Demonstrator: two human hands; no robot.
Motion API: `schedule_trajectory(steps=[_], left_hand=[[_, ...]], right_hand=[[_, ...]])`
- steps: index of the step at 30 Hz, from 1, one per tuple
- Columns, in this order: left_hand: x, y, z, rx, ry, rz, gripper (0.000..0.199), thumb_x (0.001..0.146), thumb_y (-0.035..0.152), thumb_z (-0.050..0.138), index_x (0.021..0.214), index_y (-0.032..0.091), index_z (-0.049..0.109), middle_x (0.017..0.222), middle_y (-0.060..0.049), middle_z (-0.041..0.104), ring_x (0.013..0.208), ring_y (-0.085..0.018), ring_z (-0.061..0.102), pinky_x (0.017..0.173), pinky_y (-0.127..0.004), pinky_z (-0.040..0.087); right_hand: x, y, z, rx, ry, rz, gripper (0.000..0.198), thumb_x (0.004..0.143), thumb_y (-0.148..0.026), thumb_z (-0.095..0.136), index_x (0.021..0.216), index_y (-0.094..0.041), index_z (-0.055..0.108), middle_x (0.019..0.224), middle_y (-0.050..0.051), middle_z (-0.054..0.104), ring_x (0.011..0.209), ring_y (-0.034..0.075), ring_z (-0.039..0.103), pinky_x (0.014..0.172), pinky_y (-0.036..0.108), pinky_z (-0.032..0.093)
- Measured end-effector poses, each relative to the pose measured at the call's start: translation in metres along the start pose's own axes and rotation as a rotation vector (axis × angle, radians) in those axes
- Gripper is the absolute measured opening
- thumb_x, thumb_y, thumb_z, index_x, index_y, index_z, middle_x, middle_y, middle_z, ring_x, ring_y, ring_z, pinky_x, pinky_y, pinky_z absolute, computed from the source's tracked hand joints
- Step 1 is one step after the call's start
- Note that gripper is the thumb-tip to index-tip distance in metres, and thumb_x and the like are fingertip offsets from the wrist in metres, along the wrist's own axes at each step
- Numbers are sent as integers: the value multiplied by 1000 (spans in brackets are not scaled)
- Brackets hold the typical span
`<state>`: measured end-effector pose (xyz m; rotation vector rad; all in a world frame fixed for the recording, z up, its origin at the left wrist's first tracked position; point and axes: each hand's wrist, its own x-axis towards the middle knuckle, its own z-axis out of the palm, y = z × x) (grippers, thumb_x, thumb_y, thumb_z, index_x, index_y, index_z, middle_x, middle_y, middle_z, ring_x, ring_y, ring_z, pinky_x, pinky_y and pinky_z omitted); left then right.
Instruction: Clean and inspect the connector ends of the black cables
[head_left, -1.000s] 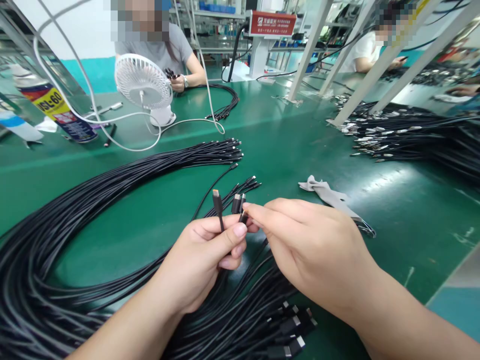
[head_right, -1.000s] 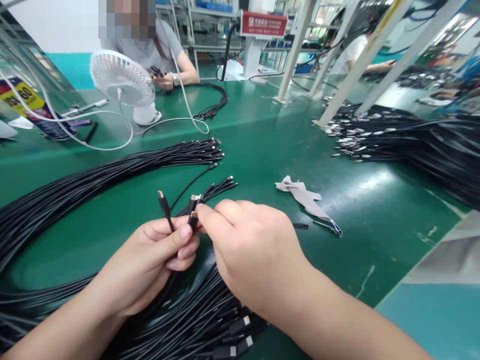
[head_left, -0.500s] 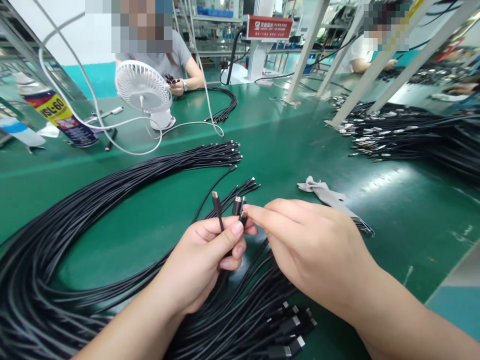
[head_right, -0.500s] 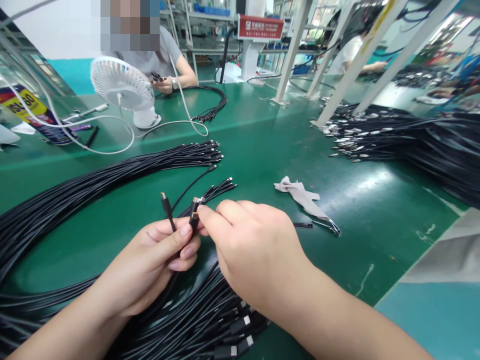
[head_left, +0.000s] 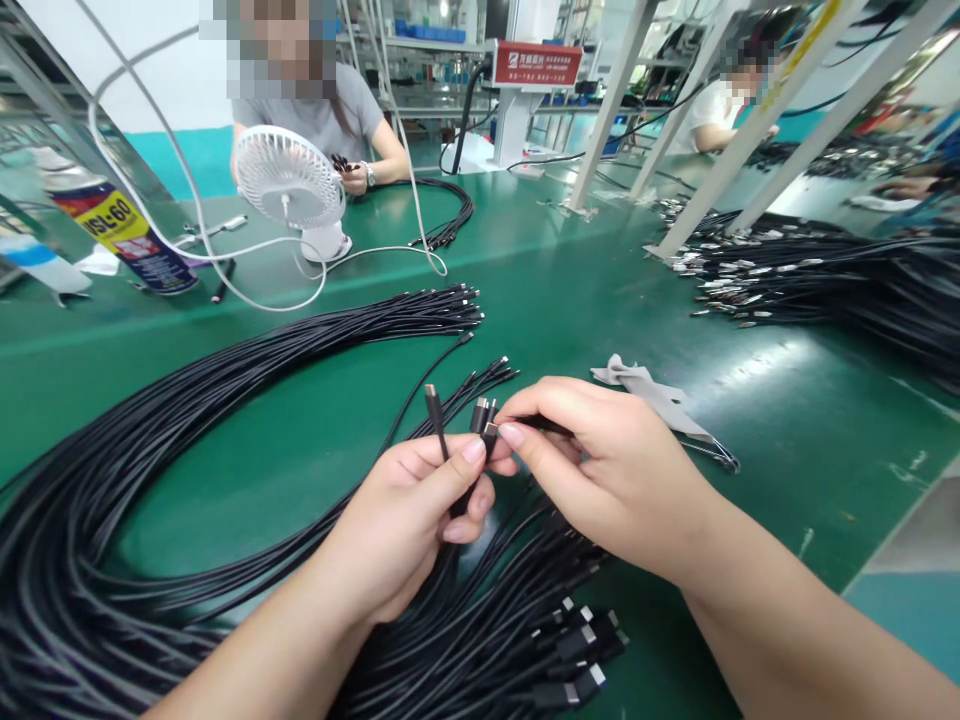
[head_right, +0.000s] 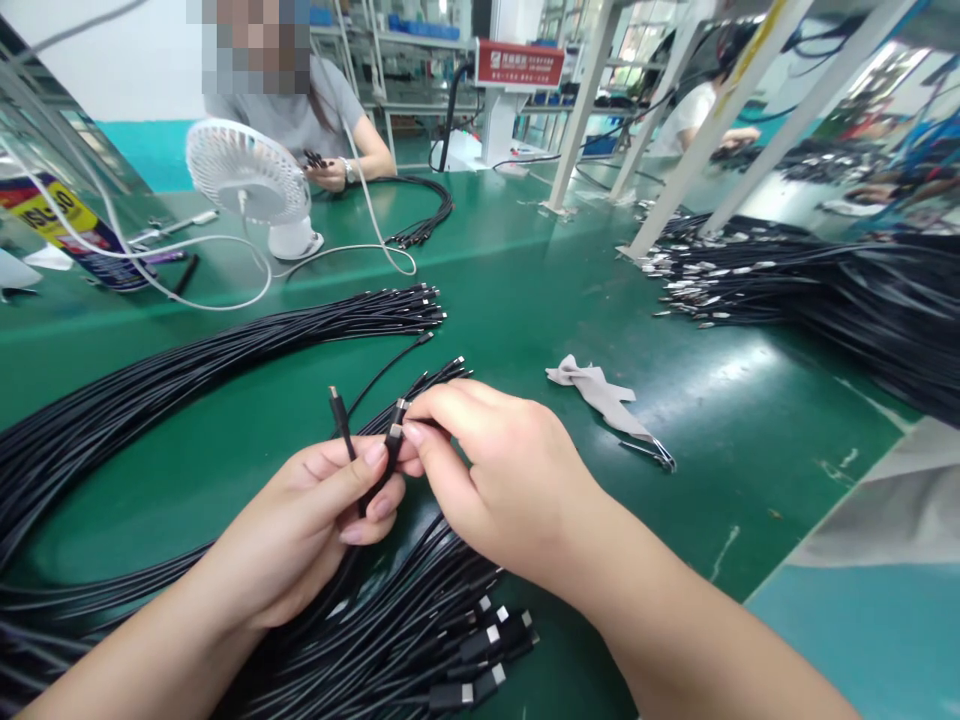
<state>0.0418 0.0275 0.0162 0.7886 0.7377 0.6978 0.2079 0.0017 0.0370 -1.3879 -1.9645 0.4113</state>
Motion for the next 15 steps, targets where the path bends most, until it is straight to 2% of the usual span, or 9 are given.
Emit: schedule_trajectory(steps=[6,15], left_hand=[[0,0,2,15,9,0,25,74,34,75,75,10,72,52,2,49,47,-5,30,43,-20,16],[0,-2,2,77,49,-26,29,71,38,76,73,10,71,51,5,42,47,-5,27,44,-22,16]], right_hand=[[6,2,0,105,-28,-11,13,87,-10,55,81,-18,64,71,-1,68,69,12,63,65,23,47],[7,3,-4,55,-27,-103,19,85,-5,56,75,-18,65,68,-4,68,64,10,61,65,22,46]])
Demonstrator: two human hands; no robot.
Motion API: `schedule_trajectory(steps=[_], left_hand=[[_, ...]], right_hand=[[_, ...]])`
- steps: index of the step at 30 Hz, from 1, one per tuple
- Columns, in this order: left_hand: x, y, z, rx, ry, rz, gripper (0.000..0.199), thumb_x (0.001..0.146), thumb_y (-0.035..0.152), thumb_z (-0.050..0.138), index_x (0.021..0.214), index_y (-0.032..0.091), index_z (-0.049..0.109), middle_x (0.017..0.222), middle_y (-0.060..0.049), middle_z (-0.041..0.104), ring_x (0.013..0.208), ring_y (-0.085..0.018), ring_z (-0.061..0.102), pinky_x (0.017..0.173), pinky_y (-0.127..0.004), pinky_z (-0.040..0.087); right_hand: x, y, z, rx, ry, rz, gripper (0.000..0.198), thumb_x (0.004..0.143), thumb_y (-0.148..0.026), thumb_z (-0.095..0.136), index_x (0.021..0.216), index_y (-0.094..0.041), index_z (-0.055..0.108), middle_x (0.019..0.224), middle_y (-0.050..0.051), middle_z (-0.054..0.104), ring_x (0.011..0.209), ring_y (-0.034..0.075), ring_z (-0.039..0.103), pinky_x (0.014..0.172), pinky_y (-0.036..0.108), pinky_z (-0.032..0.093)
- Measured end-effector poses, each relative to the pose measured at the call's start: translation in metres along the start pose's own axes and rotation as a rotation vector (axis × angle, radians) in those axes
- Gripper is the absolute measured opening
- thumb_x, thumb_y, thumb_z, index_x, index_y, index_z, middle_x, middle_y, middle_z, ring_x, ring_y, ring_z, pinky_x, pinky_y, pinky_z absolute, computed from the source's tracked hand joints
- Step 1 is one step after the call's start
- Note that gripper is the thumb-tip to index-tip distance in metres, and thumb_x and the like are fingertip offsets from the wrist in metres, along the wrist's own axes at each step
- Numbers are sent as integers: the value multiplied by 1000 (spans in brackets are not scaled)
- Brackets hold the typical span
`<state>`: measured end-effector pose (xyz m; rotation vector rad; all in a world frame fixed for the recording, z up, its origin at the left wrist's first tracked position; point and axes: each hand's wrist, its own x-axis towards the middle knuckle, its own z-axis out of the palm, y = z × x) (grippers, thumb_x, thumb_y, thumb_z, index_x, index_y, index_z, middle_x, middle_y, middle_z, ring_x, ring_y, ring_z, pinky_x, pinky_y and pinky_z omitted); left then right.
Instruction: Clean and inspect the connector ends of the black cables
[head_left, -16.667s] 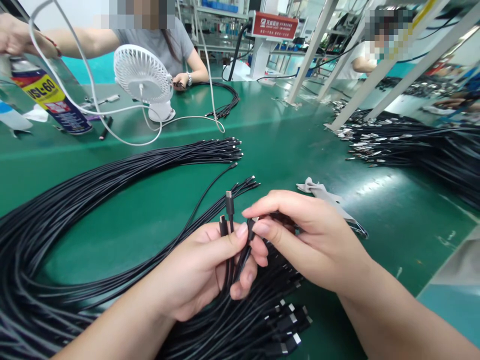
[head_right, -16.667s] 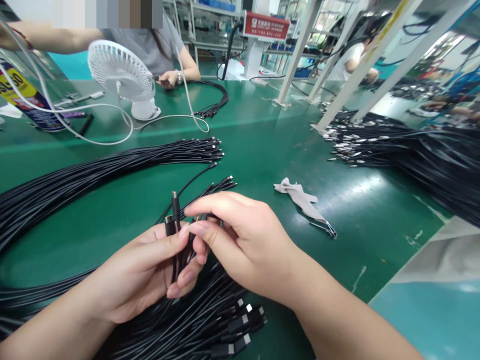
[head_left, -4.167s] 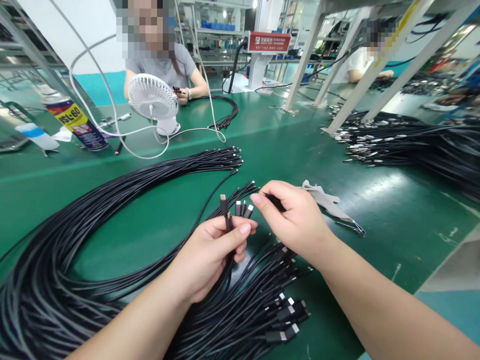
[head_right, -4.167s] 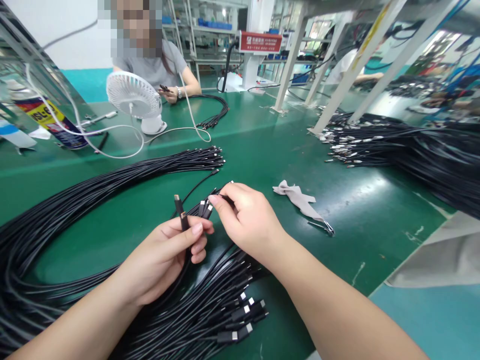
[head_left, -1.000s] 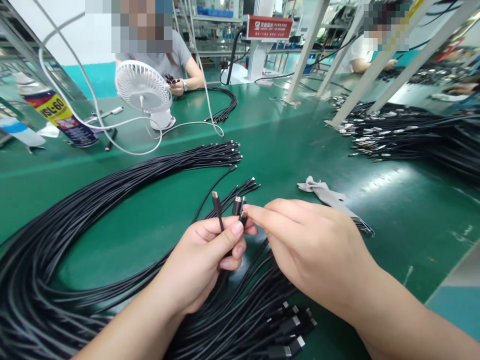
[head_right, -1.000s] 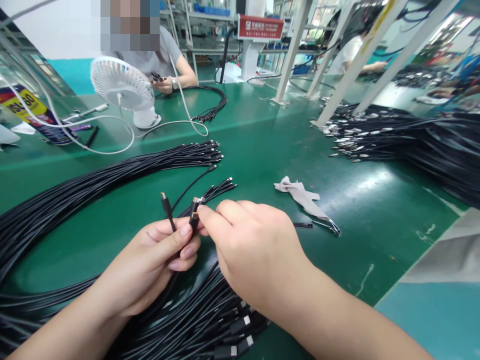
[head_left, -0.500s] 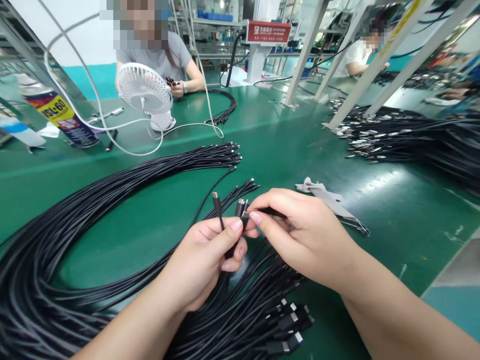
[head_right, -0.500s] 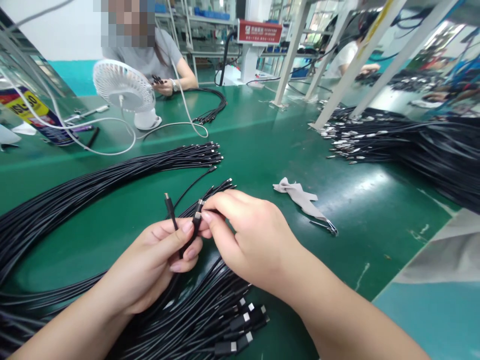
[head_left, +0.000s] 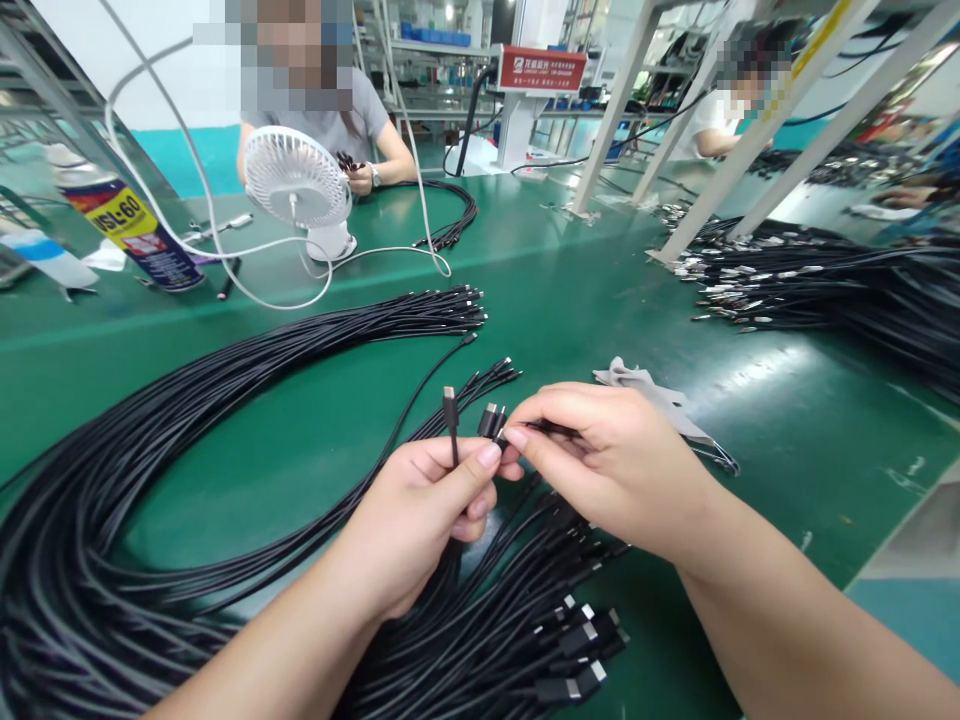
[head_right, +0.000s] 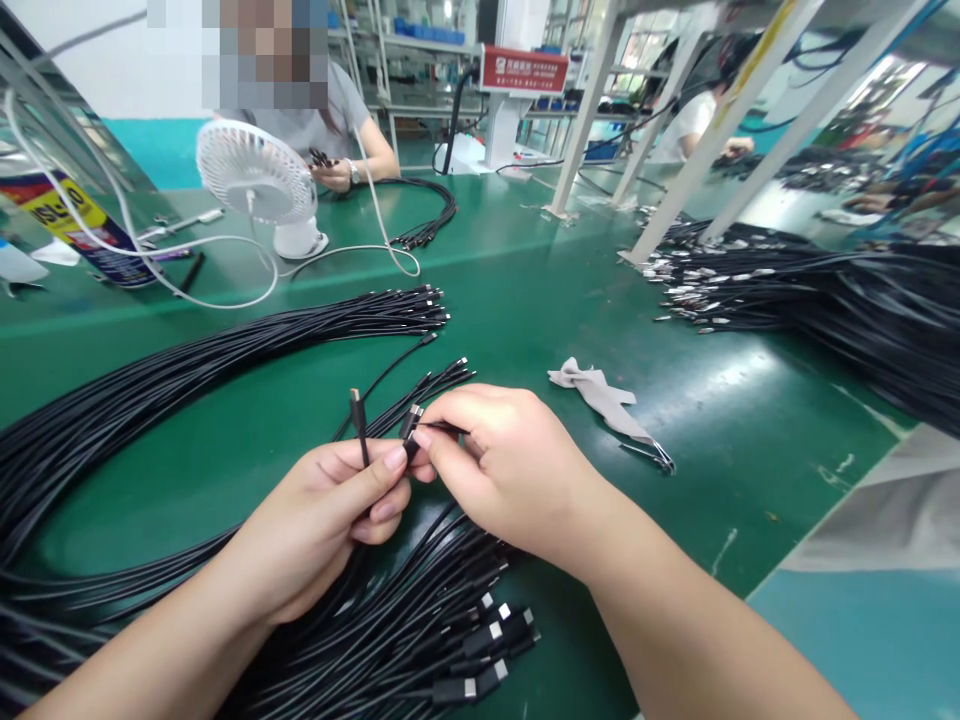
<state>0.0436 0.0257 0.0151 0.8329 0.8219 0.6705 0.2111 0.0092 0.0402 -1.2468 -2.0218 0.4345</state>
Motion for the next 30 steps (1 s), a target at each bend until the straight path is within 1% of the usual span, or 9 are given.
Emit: schedule_trajectory(steps=[8,13,17,21,24,30], left_hand=[[1,1,0,-2,-11,-12,31,69,39,78,73,10,70,50,5,44,47,-4,27,43,-21,16],[0,0,0,10,-19,-22,31,70,40,77,73,9,70,49,5,43,46,-4,27,43,-21,16],[0,0,1,17,-13,-28,31,68,39,78,73,10,70,49,5,43,47,-5,28,43,-22,16],[1,0,1,10,-12,-32,30,67,38,79,73,10,71,49,5,44,47,-5,29,44,-22,16],[1,1,1,10,-17,-44,30,69,39,77,73,10,71,49,5,43,46,-4,28,44,-22,16],[1,-1,0,9,-21,-36,27,68,34,79,74,9,71,49,5,44,46,-5,28,43,-21,16]], right_hand=[[1,1,-3,-29,-11,-36,18,84,-6,58,72,-17,64,67,-4,67,58,7,57,57,19,42],[1,1,-5,-55,-19,-38,19,83,-6,60,69,-18,64,63,-5,64,53,7,53,54,19,40],[1,1,-5,-54,-37,-33,18,83,-7,59,69,-18,65,62,-5,64,49,7,50,52,20,40],[0,2,-6,-62,-32,-38,19,82,-6,58,69,-18,66,63,-4,65,50,7,51,53,20,40],[0,2,-6,-63,-32,-37,17,82,-6,60,71,-17,67,64,-4,67,52,7,52,54,19,41],[-1,3,-6,-81,-33,-63,16,81,-5,60,71,-16,67,63,-4,65,50,6,50,54,19,40]])
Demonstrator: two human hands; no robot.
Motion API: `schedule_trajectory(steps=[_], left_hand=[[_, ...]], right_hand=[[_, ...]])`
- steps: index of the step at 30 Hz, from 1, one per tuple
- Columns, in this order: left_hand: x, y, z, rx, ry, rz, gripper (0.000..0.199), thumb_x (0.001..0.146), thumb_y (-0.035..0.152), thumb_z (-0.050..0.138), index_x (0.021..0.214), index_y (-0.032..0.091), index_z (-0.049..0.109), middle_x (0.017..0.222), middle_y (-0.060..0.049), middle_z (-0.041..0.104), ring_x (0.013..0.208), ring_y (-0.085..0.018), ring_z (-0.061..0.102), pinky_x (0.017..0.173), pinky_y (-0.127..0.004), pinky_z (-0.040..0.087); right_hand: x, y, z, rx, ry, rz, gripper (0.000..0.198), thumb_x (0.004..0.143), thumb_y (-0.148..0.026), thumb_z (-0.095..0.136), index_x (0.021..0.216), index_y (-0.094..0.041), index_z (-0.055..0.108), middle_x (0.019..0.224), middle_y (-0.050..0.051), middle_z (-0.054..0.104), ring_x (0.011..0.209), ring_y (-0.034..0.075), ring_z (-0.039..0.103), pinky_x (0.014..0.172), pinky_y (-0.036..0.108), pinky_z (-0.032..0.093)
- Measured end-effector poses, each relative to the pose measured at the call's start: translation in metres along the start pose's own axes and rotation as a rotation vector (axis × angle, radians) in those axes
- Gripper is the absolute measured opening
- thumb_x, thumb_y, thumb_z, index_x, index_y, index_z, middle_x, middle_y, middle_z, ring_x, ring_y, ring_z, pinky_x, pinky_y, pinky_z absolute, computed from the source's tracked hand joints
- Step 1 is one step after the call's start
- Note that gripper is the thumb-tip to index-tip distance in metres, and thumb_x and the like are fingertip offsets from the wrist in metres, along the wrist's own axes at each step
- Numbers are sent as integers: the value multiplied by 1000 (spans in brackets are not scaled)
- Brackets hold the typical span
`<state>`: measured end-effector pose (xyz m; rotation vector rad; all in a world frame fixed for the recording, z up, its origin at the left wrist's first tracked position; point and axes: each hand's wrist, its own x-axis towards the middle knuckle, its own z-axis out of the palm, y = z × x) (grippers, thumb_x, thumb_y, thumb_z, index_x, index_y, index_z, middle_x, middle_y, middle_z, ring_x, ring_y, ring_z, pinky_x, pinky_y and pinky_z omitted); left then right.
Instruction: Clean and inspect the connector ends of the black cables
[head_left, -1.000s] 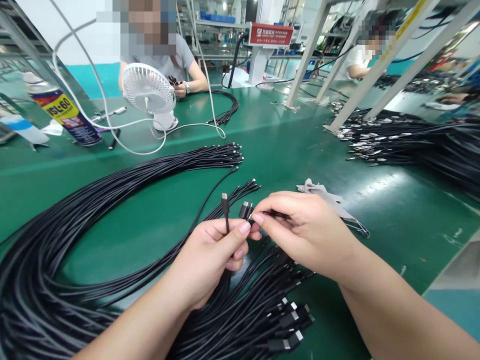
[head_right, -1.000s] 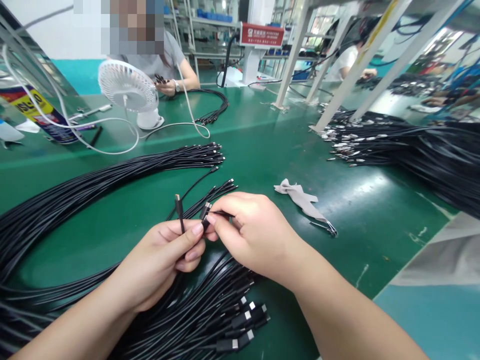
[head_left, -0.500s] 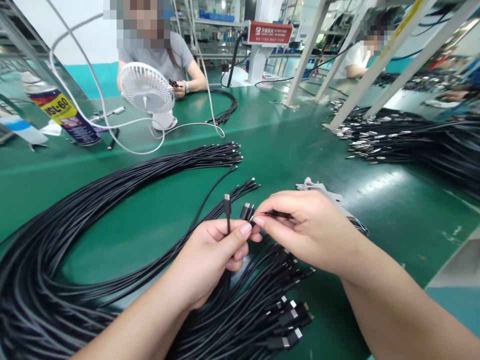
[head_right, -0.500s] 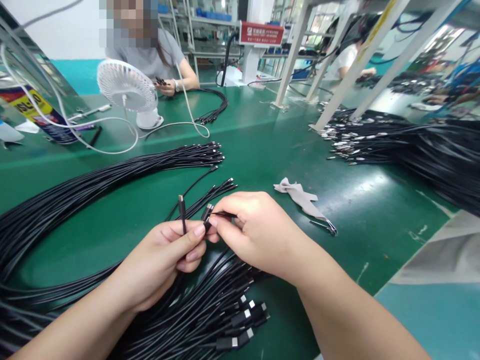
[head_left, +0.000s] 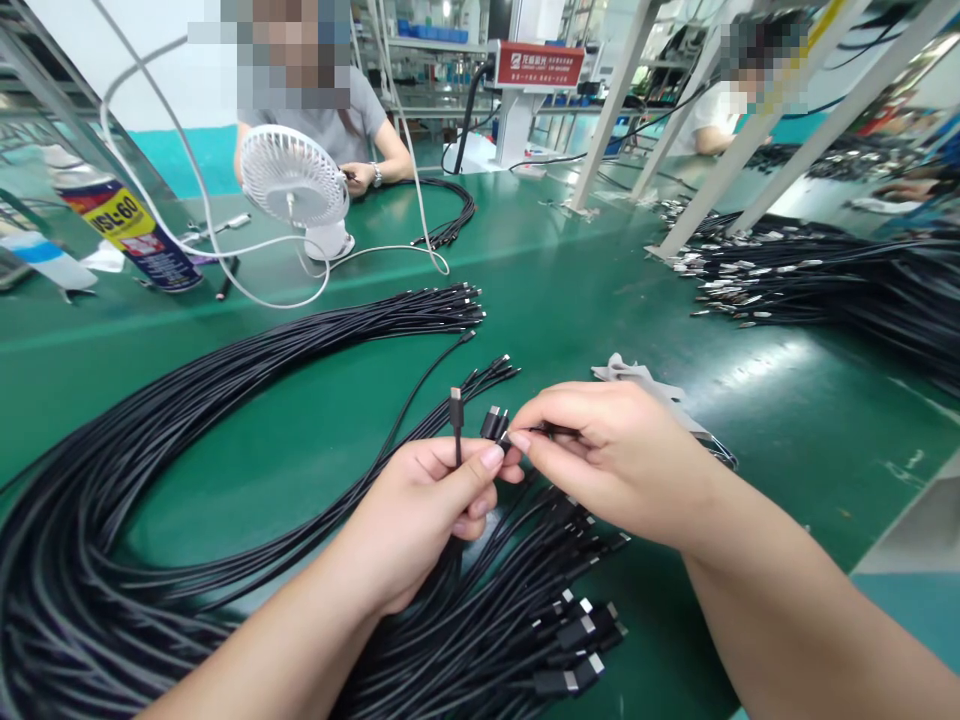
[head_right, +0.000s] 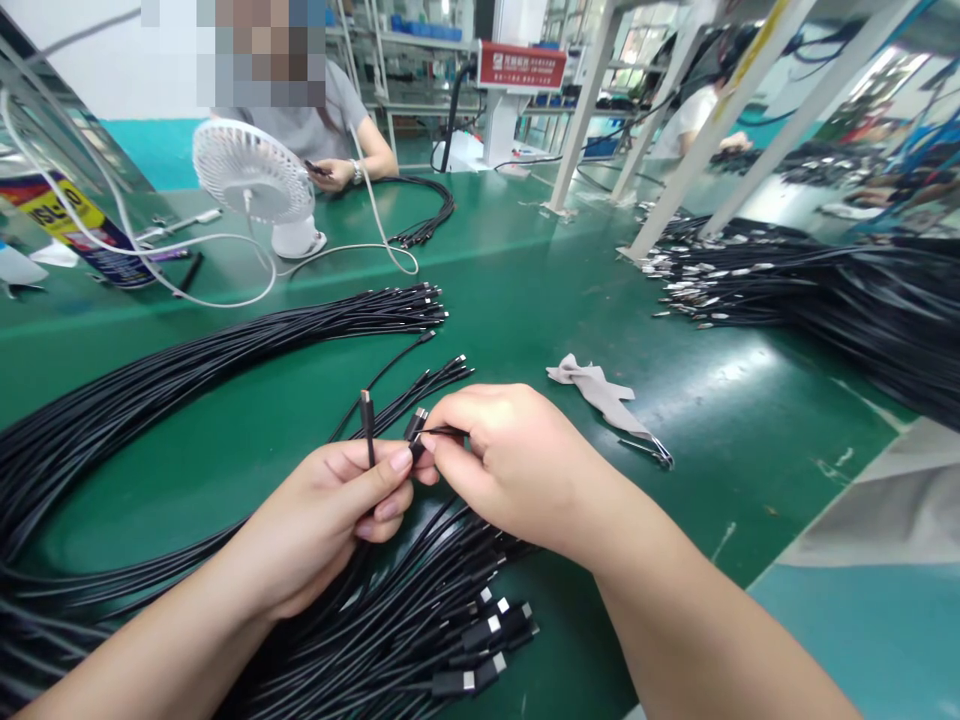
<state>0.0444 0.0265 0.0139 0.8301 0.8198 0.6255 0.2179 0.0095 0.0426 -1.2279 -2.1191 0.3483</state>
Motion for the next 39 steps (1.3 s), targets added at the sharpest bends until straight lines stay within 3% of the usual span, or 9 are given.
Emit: schedule_trajectory(steps=[15,25,31,35,39], left_hand=[[1,-2,-2,11,-30,-16,28,75,37,73,76,9,70,49,6,42,46,-4,27,43,-20,16],[3,-2,-4,22,-41,21,23,83,31,66,79,9,71,52,3,48,47,-5,32,44,-21,19],[1,-2,-4,4,-46,34,23,82,30,66,79,8,71,53,2,50,47,-5,34,46,-22,20],[0,-1,-5,2,-58,54,24,82,32,66,81,9,70,53,2,50,47,-5,34,46,-22,20],[1,-3,-7,26,-72,74,25,83,34,65,82,10,71,54,2,50,48,-6,34,46,-23,21]], right_hand=[[0,4,-1,6,-25,-42,17,82,-7,60,71,-17,68,65,-2,68,55,8,57,56,19,43],[0,3,1,47,-20,22,18,81,-6,57,74,-18,68,69,-3,70,59,8,60,58,18,43],[1,5,4,-7,45,120,16,79,-6,52,70,-18,60,60,-4,62,49,7,49,48,20,34],[2,5,5,-43,69,131,25,87,-17,52,62,-17,54,54,-4,55,48,7,45,47,21,31],[2,1,4,65,50,118,19,88,-18,57,70,-17,60,58,-4,61,49,7,48,47,19,34]])
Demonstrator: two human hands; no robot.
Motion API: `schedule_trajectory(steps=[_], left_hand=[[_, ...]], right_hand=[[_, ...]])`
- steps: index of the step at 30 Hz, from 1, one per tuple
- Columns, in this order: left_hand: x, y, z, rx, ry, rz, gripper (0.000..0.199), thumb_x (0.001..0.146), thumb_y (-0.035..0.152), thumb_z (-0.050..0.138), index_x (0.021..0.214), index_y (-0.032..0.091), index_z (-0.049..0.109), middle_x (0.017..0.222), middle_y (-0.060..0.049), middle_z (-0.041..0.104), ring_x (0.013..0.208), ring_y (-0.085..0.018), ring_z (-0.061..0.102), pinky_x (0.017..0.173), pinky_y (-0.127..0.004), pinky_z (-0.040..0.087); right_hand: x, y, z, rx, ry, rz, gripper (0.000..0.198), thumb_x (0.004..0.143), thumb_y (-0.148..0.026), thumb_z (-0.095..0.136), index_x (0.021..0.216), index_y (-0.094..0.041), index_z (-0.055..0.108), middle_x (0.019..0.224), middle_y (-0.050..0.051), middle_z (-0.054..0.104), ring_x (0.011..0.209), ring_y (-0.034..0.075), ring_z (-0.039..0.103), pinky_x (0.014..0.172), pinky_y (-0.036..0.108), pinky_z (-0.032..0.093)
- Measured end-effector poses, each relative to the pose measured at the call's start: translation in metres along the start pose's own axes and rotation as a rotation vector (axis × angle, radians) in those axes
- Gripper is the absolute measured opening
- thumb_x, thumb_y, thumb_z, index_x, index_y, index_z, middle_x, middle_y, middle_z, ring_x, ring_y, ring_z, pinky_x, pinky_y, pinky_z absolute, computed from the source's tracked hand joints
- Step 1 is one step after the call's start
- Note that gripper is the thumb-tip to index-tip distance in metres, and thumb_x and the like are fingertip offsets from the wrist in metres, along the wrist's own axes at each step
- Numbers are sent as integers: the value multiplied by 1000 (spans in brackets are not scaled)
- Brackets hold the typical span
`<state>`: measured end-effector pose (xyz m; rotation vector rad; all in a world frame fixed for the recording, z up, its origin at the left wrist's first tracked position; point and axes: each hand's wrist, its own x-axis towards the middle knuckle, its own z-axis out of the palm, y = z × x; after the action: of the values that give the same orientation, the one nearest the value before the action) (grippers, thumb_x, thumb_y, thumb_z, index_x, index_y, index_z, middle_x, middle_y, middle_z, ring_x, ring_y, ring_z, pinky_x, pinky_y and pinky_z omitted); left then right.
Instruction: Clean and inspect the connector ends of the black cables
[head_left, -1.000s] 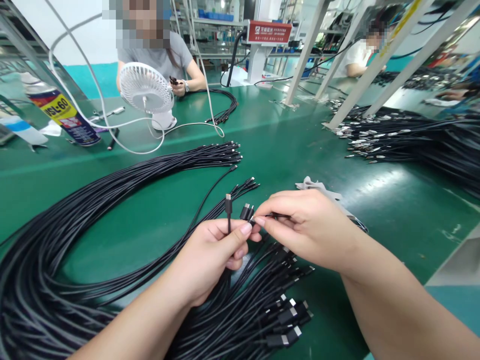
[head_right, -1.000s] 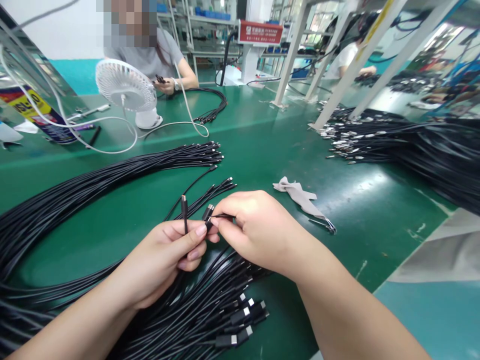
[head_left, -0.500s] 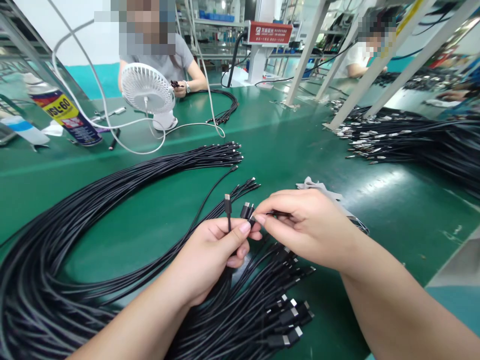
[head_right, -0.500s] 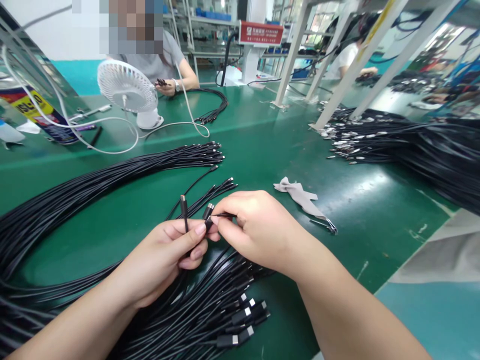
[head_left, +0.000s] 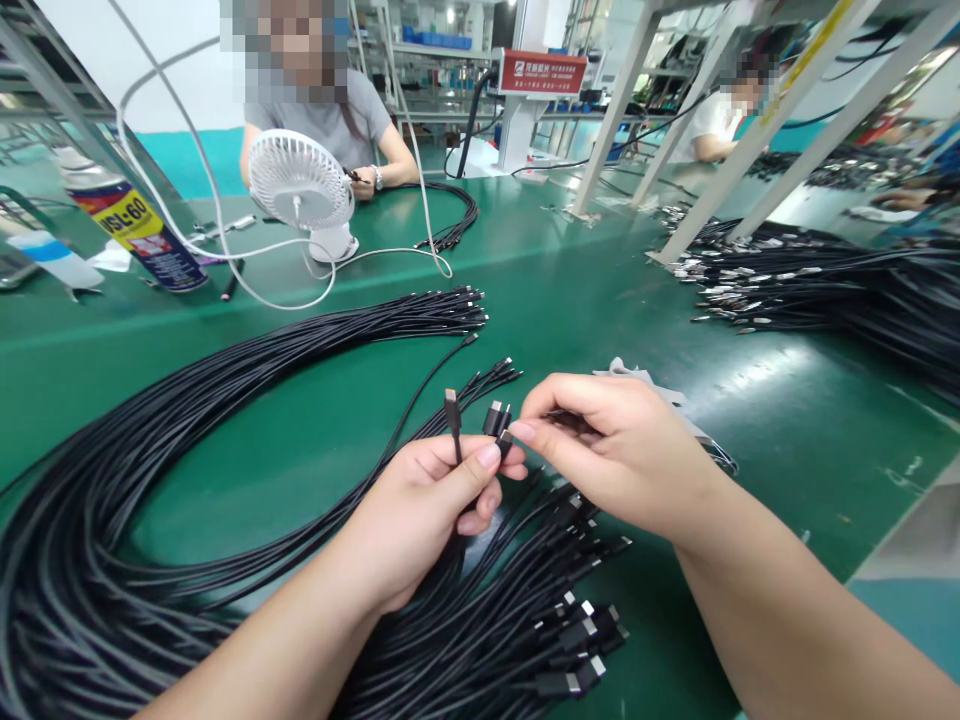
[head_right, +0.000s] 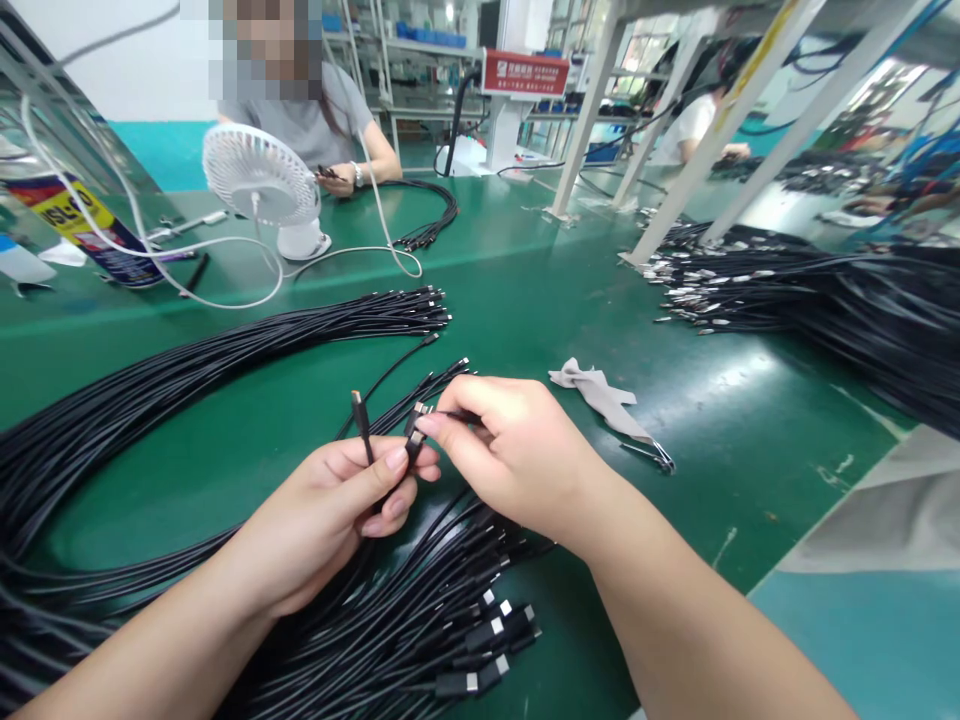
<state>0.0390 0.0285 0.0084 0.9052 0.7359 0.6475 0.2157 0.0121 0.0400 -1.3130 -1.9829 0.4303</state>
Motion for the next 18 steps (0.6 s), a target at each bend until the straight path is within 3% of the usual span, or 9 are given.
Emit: schedule_trajectory(steps=[7,15,18], left_hand=[[1,0,0,32,-23,3,25,84,35,64,82,11,70,53,4,48,48,-6,34,47,-23,22],[0,2,1,47,-123,-98,27,89,33,55,82,10,68,55,0,54,49,-8,40,52,-24,28],[-1,3,0,27,-118,-100,27,88,32,55,80,10,67,55,0,53,49,-9,40,52,-25,28]], right_hand=[[-1,0,0,103,-64,-78,12,85,-8,58,78,-18,62,68,-4,69,61,7,61,58,18,44],[-4,5,1,81,-153,-80,14,84,-4,55,81,-17,59,66,-5,65,62,8,58,63,19,44],[-4,4,1,8,-108,-94,15,85,-5,53,78,-18,55,65,-4,61,60,8,53,59,19,41]])
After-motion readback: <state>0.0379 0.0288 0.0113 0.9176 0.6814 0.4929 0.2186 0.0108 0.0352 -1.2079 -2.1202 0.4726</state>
